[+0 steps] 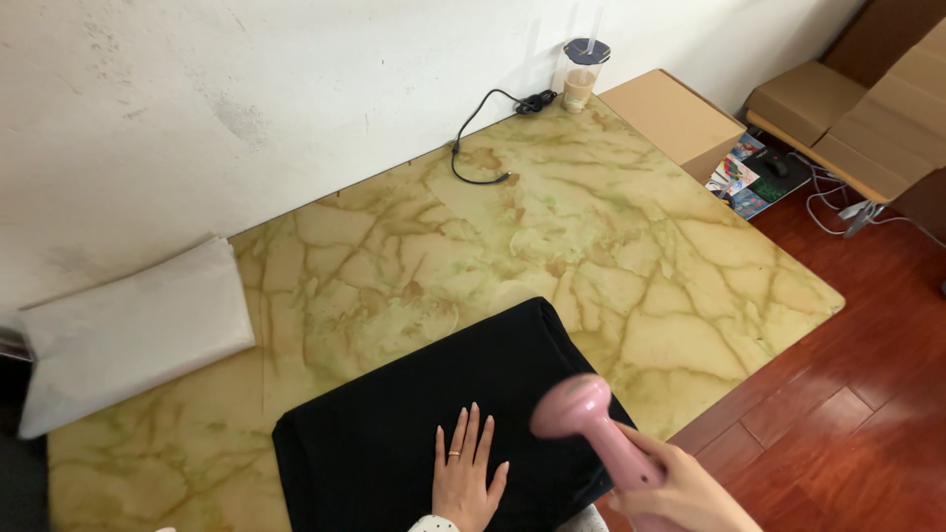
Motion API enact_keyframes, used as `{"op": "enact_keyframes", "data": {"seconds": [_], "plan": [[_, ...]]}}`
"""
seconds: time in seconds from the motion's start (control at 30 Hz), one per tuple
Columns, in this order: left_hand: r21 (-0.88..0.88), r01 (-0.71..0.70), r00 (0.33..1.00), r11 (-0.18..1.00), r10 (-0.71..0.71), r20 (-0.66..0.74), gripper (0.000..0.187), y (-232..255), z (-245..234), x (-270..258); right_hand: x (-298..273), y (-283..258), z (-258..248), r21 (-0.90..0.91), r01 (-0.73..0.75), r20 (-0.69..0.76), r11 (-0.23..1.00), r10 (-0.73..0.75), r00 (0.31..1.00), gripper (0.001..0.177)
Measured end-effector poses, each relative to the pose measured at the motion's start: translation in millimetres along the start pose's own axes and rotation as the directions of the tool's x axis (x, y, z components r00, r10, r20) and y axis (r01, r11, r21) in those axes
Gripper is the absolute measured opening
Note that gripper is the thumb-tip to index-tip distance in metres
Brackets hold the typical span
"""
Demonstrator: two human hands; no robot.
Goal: Using a handheld garment steamer to remove wrinkles from a black t-shirt on a table and then folding it.
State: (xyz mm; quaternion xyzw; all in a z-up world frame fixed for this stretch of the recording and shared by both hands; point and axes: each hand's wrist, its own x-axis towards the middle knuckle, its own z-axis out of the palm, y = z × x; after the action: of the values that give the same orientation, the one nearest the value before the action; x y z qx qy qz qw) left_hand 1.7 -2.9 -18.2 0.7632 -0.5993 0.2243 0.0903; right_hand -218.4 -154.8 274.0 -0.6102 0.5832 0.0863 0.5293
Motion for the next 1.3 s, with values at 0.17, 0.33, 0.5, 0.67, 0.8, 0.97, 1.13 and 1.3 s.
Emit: {"op": "enact_keyframes", "data": {"seconds": [0.17,0.33,0.5,0.67,0.8,0.97,1.13,1.3], "plan": [[-0.011,0.001,1.0,1.0,-0.001,-0.014,0.086,-0.4,-14.4,4.4,30.8,7.4,16.0,0.034,0.036,-0.049,0.999,-0.034,0.998,0.106],[0.023,0.016,0.999,1.0,-0.015,-0.046,0.089,0.9,-7.3,3.9,5.0,5.5,9.4,-0.052,-0.027,-0.025,0.998,0.026,0.999,0.104],[0.014,0.031,0.998,0.999,-0.031,-0.049,0.086,1.9,-5.5,2.7,-17.9,-12.7,6.3,-0.002,-0.139,-0.039,0.99,0.139,0.99,0.1],[-0.005,0.026,0.998,1.0,-0.026,-0.049,0.086,2.1,-0.7,0.5,24.8,26.6,15.1,0.025,-0.054,-0.033,0.998,0.055,0.998,0.104],[-0.011,0.021,0.998,1.0,-0.021,-0.053,0.085,2.0,-3.1,2.2,37.7,23.5,24.8,0.052,0.113,-0.028,0.992,-0.112,0.993,0.107],[-0.022,0.025,0.999,0.999,-0.025,-0.038,0.087,0.4,3.2,-0.6,18.5,17.3,12.0,-0.018,-0.019,-0.003,1.0,0.019,1.0,0.112],[-0.095,0.033,0.999,0.995,-0.031,0.02,0.079,1.3,-8.3,3.6,-8.0,1.0,4.2,-0.01,-0.076,-0.024,0.997,0.075,0.997,0.104],[-0.341,0.047,0.976,0.939,0.029,0.216,0.099,16.1,-12.4,12.9,4.1,-3.1,13.3,0.06,0.005,-0.02,0.998,-0.004,1.0,0.103]]}}
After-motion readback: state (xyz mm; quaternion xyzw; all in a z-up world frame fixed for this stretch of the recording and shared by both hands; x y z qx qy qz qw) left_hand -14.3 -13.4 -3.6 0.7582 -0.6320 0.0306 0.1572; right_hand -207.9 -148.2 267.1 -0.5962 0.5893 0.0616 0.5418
